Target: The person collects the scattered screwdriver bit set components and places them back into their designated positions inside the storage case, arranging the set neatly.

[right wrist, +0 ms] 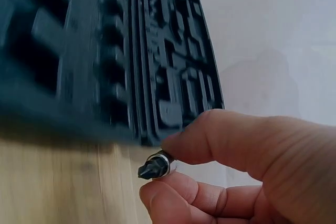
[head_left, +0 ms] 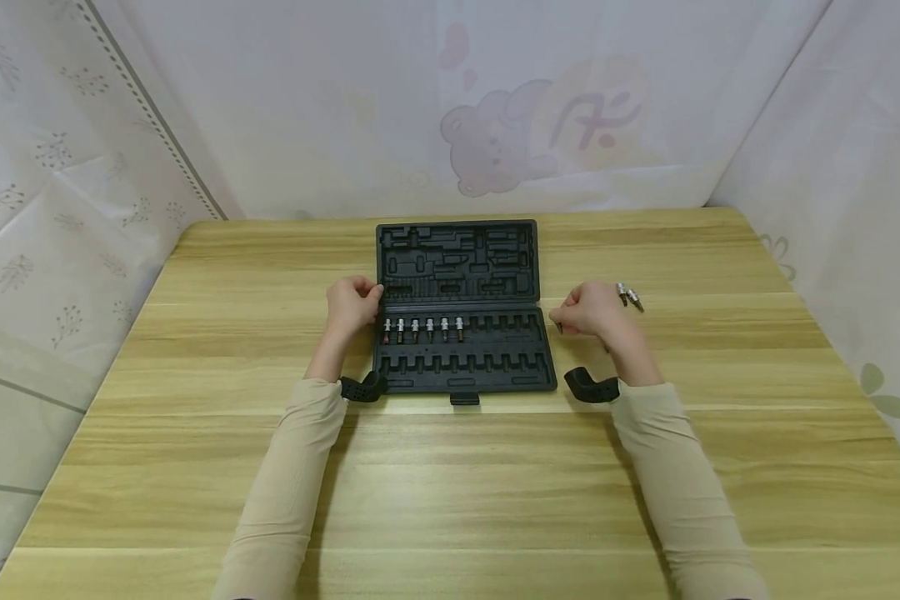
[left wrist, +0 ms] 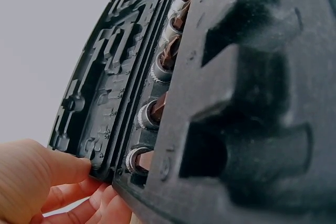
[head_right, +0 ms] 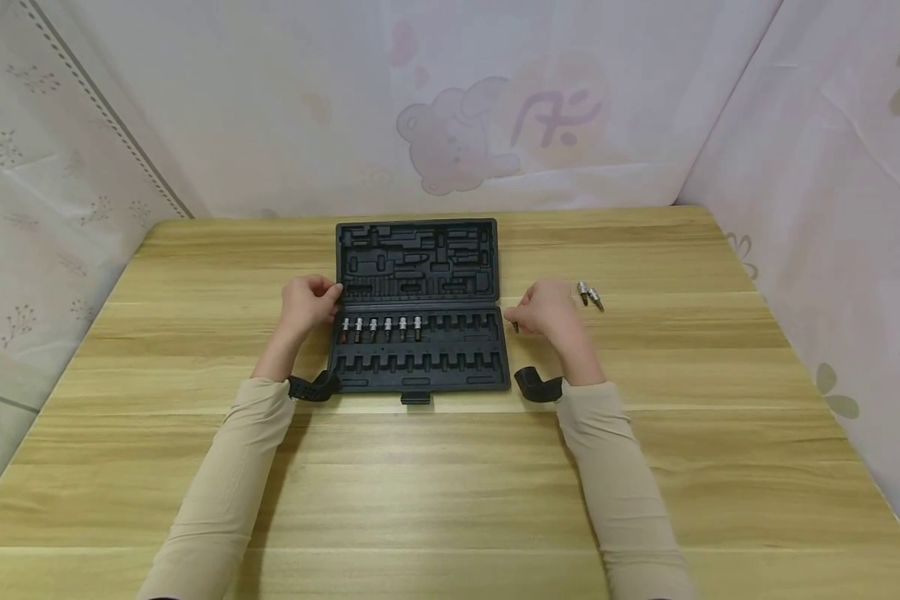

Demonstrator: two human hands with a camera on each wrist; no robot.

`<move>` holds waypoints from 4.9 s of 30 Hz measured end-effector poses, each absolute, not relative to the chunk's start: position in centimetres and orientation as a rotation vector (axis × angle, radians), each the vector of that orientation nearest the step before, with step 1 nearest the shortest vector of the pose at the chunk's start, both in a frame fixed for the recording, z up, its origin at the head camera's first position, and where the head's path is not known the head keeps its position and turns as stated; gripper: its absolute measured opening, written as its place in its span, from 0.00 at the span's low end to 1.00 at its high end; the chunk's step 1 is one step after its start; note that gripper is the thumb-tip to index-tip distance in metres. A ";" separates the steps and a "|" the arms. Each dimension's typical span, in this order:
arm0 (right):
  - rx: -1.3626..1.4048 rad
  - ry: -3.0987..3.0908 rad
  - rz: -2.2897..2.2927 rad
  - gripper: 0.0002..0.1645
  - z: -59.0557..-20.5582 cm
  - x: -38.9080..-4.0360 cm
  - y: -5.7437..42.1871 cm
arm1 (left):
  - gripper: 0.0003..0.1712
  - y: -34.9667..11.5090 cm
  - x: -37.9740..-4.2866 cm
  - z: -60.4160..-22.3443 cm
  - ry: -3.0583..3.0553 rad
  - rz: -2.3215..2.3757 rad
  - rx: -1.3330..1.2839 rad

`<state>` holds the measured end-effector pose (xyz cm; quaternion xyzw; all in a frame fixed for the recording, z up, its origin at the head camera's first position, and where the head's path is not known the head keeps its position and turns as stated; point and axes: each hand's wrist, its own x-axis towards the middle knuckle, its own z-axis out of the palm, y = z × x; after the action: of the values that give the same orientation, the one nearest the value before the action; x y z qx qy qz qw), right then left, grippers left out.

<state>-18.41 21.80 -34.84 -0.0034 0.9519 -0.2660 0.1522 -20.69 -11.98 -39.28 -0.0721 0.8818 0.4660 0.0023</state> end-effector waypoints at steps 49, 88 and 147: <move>-0.094 2.656 -0.774 0.19 -35.7 -19.5 12.8 | 0.12 -12.0 -20.7 -39.1 2.766 1.463 -0.225; 0.020 2.508 -0.468 0.19 -35.8 -22.2 10.9 | 0.12 -12.0 -20.7 -39.3 2.774 1.451 -0.232; 0.051 2.667 -0.868 0.18 -34.6 -17.8 22.3 | 0.12 -12.1 -20.7 -39.4 2.815 1.445 -0.192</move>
<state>-17.84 22.29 -34.61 0.0178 0.9373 -0.3050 0.1675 -20.68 -12.06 -39.37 -0.0606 0.8878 0.4559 -0.0143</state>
